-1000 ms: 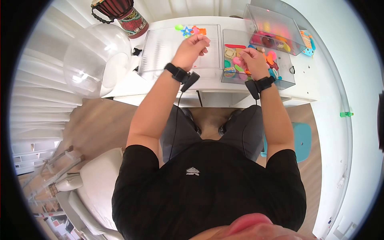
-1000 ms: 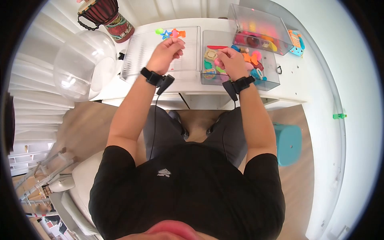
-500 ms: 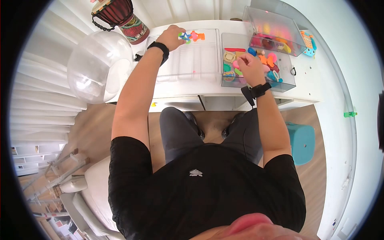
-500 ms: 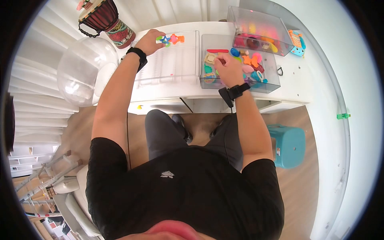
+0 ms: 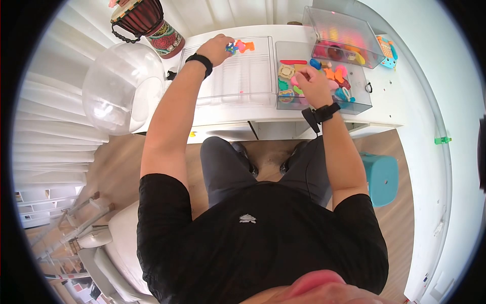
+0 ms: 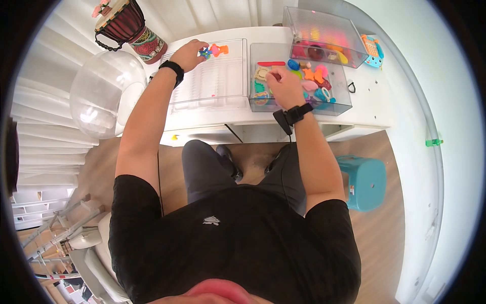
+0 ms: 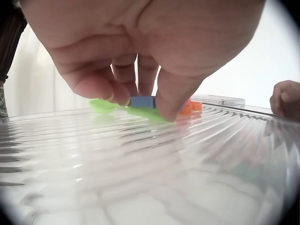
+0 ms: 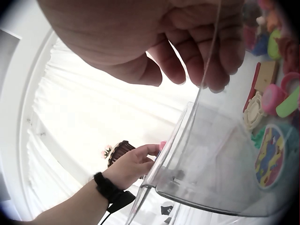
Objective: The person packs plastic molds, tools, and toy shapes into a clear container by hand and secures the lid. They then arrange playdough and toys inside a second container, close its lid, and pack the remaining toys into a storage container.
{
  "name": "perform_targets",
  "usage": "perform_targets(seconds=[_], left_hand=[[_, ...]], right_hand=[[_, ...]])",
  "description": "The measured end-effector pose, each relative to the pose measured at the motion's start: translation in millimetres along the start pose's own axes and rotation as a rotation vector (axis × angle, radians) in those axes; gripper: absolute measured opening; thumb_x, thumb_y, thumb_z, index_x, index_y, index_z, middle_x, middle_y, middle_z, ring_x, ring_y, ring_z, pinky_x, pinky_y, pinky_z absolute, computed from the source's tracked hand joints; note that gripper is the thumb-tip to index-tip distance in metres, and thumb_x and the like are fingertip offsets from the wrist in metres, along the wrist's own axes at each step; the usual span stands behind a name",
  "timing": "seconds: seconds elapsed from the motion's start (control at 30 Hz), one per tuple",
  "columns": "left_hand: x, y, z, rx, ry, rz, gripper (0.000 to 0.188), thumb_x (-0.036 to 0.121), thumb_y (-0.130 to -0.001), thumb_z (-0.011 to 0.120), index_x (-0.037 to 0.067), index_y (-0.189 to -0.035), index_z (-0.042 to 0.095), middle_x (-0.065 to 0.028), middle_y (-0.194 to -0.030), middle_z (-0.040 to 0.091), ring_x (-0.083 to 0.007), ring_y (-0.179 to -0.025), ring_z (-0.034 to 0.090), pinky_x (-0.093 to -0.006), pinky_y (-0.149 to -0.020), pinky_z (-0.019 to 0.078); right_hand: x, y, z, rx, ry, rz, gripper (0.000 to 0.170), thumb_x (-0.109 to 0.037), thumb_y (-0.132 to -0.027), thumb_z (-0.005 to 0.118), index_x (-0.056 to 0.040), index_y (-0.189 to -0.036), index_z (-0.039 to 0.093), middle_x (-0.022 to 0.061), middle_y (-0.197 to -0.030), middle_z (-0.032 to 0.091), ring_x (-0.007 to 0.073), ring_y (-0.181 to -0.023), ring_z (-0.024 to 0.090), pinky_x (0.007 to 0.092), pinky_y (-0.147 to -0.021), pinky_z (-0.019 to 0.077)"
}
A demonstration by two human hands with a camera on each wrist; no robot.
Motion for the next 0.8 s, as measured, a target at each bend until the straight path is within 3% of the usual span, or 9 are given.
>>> perform_targets(seconds=[0.23,0.3,0.47,0.53,0.6,0.67,0.8], left_hand=[[-10.7,1.4,-5.6,0.15,0.083,0.045,0.045,0.025,-0.09,0.079,0.01,-0.132,0.068,-0.0116,-0.126,0.07,-0.0306,-0.114,0.069,-0.0412,-0.1,0.0548],[10.3,5.2,-17.5,0.238,0.138,0.039,0.048,0.03,-0.089,0.081,0.01,-0.13,0.069,-0.0119,-0.117,0.073,-0.0312,-0.108,0.07,-0.0409,-0.095,0.0551],[80.3,4.7,-22.2,0.202,0.28,0.185,0.044,0.037,-0.088,0.081,0.008,-0.119,0.068,-0.0127,-0.103,0.074,-0.0333,-0.099,0.071,-0.0423,-0.089,0.0552],[109.0,1.5,-16.4,0.03,0.267,0.22,0.04,0.038,-0.089,0.079,0.007,-0.11,0.066,-0.0141,-0.103,0.074,-0.0344,-0.098,0.07,-0.044,-0.086,0.0551],[129.3,-8.4,1.1,0.034,0.182,0.352,0.032,0.033,-0.09,0.079,0.006,-0.101,0.065,-0.0119,-0.098,0.072,-0.0327,-0.09,0.068,-0.0433,-0.081,0.0538],[150.7,-17.4,12.2,-0.148,0.084,0.32,0.031,0.034,-0.089,0.077,0.008,-0.103,0.066,-0.0128,-0.101,0.073,-0.034,-0.099,0.07,-0.0459,-0.083,0.0543],[172.1,-34.8,39.2,-0.244,-0.085,0.319,0.029,0.035,-0.089,0.078,0.01,-0.103,0.07,-0.0121,-0.101,0.074,-0.0335,-0.101,0.071,-0.0455,-0.086,0.0559]], right_hand=[[3.3,-2.8,-3.9,-0.036,-0.204,0.132,0.021,-0.019,-0.097,0.07,0.0007,-0.102,0.071,0.0028,-0.081,0.07,0.0084,-0.069,0.064,0.0249,-0.064,0.0516],[4.8,-5.2,-5.4,-0.038,-0.258,0.16,0.02,-0.019,-0.098,0.069,0.0003,-0.103,0.071,0.0019,-0.081,0.069,0.0077,-0.068,0.064,0.0243,-0.064,0.0518],[-3.6,-5.9,-7.4,0.007,-0.351,0.203,0.023,-0.024,-0.102,0.067,-0.0006,-0.105,0.069,0.0005,-0.084,0.068,0.006,-0.068,0.062,0.0229,-0.061,0.0527],[-4.6,-6.1,-7.7,0.074,-0.402,0.229,0.029,-0.03,-0.105,0.066,-0.0009,-0.109,0.067,0.0007,-0.086,0.067,0.0059,-0.068,0.062,0.0233,-0.059,0.0535],[-4.8,-5.3,-7.9,0.102,-0.396,0.229,0.031,-0.031,-0.105,0.066,-0.0011,-0.109,0.067,0.0011,-0.086,0.067,0.0059,-0.068,0.063,0.0232,-0.058,0.0537],[-4.6,-4.2,-8.2,0.132,-0.389,0.228,0.032,-0.033,-0.106,0.065,-0.0013,-0.109,0.066,0.0015,-0.087,0.067,0.0059,-0.068,0.063,0.0232,-0.058,0.0538],[-3.2,-3.5,-7.9,0.154,-0.39,0.218,0.028,-0.033,-0.108,0.062,-0.0049,-0.108,0.063,0.0,-0.082,0.063,0.0077,-0.065,0.063,0.0237,-0.057,0.0511]])
Point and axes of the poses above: each hand's wrist, its own y-axis away from the middle knuckle, its own z-axis out of the palm, x = y × z, the point moved 2 cm from there along -y, towards the middle knuckle
